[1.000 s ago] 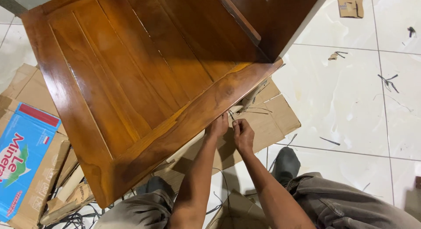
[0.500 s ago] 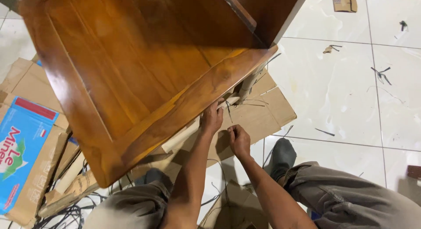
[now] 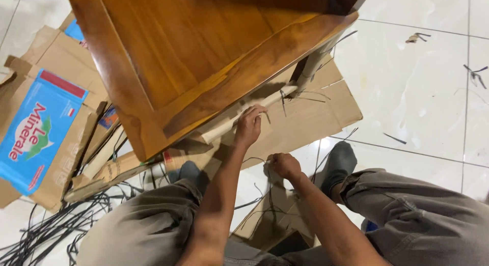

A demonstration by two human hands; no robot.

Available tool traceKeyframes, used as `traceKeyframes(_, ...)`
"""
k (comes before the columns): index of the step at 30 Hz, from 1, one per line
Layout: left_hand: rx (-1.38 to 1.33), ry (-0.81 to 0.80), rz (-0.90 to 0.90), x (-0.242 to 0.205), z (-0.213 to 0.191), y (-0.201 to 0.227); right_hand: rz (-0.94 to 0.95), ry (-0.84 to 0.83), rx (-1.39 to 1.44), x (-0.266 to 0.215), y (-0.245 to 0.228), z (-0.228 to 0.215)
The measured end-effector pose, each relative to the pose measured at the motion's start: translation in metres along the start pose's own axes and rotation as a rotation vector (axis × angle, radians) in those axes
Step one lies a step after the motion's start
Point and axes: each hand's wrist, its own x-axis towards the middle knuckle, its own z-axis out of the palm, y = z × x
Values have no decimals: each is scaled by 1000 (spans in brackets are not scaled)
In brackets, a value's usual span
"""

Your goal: Wrap a wooden chair leg with cardboard and secure it with plastic ties

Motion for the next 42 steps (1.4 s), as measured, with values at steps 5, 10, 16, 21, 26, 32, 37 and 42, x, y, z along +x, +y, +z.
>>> traceKeyframes(5,-15,104,-9,-27,-16,2,19,-88,-119,-19,-39,-5)
traceKeyframes(10,-13,95,-137,-60,-26,-9,46,-64,-74,8,-21,40)
traceKeyframes(16,-85,-234,-442,-81,-27,-17,90,-5,568,48,17,52)
traceKeyframes(21,-61,-301,-384,-85,-3,-48,21,70,977,27,-20,-1)
traceKeyframes(26,-112,-209,-444,-76,-5,-42,-6,140,1224,23,-16,-22)
traceKeyframes(32,-205,-216,-547,-68,-6,-33,19,125,1284,33,-6,-18)
traceKeyframes(37,-153,-204,-722,-70,6,-48,66,221,1272,30,-11,-27)
traceKeyframes(42,-194,43,-656,-55,-10,-23,105,243,1236,16,-5,-33)
